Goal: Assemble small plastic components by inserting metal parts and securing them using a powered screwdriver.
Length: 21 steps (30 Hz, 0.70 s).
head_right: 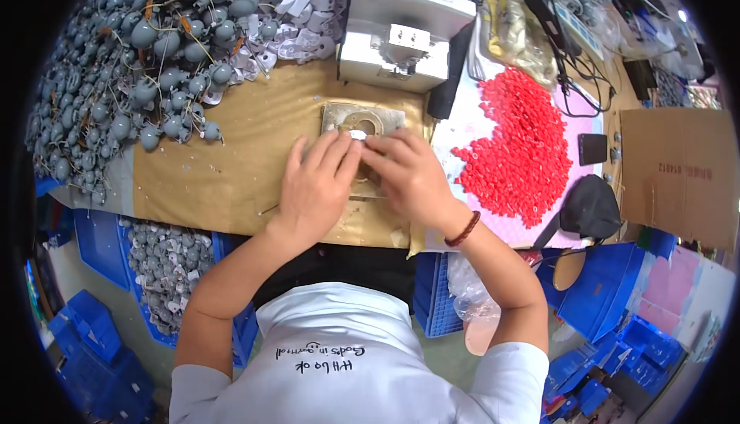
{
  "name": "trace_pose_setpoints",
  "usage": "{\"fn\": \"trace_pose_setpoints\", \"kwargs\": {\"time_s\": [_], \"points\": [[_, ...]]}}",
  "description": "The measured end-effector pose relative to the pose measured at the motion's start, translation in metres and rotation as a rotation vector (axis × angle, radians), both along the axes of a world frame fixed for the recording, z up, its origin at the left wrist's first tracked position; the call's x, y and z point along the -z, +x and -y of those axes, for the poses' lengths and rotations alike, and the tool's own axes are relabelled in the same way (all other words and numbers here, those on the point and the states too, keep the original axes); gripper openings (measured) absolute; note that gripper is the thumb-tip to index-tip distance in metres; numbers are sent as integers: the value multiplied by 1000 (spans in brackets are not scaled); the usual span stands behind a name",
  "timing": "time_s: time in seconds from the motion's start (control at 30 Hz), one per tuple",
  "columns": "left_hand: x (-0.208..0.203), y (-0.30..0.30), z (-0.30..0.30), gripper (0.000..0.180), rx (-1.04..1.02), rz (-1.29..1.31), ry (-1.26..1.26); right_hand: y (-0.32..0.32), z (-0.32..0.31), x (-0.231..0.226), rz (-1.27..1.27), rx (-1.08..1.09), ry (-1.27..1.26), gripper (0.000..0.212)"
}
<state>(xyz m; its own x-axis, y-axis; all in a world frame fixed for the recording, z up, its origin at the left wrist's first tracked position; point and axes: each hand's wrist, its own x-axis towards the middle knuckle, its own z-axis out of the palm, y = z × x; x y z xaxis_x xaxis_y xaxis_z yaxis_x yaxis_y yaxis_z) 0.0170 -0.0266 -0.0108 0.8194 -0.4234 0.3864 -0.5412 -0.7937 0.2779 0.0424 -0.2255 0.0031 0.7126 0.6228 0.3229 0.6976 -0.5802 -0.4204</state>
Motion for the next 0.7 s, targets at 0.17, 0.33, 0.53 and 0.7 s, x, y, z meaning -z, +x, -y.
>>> {"fn": "trace_pose_setpoints", "kwargs": {"time_s": [0.17, 0.33, 0.53, 0.7], "points": [[1, 1, 0, 31, 48, 10, 14, -14, 53, -24, -416, 422, 442, 34], [5, 4, 0, 28, 94, 45, -54, -24, 53, -2, -262, 282, 117, 47], [3, 2, -1, 28, 136, 68, -103, -27, 38, 21, -111, 463, 140, 36], [5, 0, -5, 29, 129, 79, -127, -18, 19, 25, -37, 596, 348, 34]]}}
